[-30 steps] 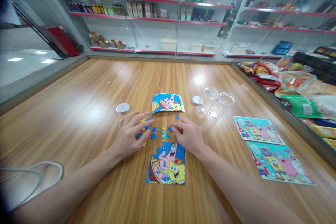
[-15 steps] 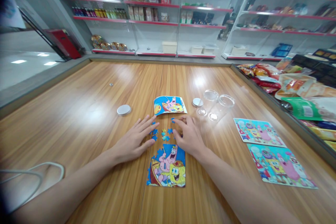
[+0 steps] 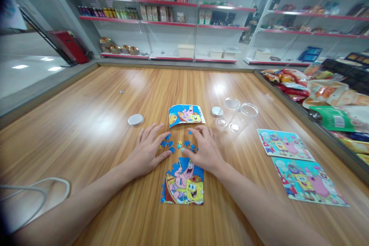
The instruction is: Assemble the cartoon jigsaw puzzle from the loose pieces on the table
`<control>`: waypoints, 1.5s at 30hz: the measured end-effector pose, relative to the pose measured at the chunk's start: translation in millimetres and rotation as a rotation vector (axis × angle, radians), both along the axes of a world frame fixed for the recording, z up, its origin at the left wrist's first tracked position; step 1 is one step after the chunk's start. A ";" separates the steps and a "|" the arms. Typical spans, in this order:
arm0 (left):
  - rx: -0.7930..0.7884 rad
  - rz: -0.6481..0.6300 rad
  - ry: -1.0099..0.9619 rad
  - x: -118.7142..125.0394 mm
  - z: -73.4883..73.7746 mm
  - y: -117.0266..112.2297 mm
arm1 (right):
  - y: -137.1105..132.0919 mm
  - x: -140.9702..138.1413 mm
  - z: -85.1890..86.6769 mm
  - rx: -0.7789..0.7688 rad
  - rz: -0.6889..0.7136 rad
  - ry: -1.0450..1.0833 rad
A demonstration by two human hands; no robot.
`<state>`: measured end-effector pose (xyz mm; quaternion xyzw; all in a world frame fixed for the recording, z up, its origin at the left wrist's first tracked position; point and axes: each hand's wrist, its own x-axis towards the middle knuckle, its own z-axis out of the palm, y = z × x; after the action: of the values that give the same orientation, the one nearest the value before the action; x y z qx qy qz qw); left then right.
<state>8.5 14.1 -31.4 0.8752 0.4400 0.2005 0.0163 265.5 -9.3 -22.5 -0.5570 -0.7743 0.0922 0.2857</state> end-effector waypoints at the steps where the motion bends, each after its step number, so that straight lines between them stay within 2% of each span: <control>1: 0.015 0.033 -0.018 0.1 0.8 0.1 | 0.0 0.6 0.3 0.003 0.001 0.010; 4: 0.062 0.147 -0.075 0.1 5.7 -1.9 | 0.5 3.4 -0.9 0.029 0.000 0.056; 6: 0.080 0.172 -0.056 0.7 8.7 -4.8 | 1.1 4.7 -3.0 0.035 -0.025 0.053; 9: 0.099 0.172 0.016 2.4 7.2 -8.5 | 2.1 4.5 -6.7 -0.018 -0.061 -0.070; 12: 0.074 0.187 0.047 3.6 -1.9 -8.4 | 2.4 3.1 -9.1 -0.090 -0.023 -0.219; 17: -0.053 0.106 0.140 1.9 -15.1 -3.4 | 2.2 1.7 -9.9 -0.119 0.073 -0.324; 21: -0.090 -0.010 0.190 1.1 -12.0 -3.5 | 1.9 1.1 -7.6 -0.122 0.144 -0.345; 27: -0.100 -0.271 0.138 1.2 1.4 -5.8 | 1.4 1.8 -3.2 -0.134 0.236 -0.278; 29: -0.102 -0.313 0.116 0.7 2.5 -5.2 | 2.3 3.2 -4.3 -0.131 0.239 -0.219; 34: -0.141 -0.297 0.104 0.2 1.8 -4.0 | 6.1 7.0 -11.5 -0.081 0.197 0.003; 38: -0.149 -0.284 0.085 0.3 2.4 -4.0 | 6.5 6.4 -12.7 0.027 0.123 0.158; 42: -0.133 -0.232 -0.030 -2.1 -3.4 0.2 | 5.1 4.8 -10.7 0.128 -0.010 0.144; 45: -0.112 -0.207 -0.117 -4.2 -9.3 3.9 | 5.3 4.3 -11.8 0.159 -0.020 0.081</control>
<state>4.3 18.0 -40.6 0.9005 0.3561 0.2236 0.1112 269.8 -4.1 -34.4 -0.5360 -0.7615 0.0499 0.3610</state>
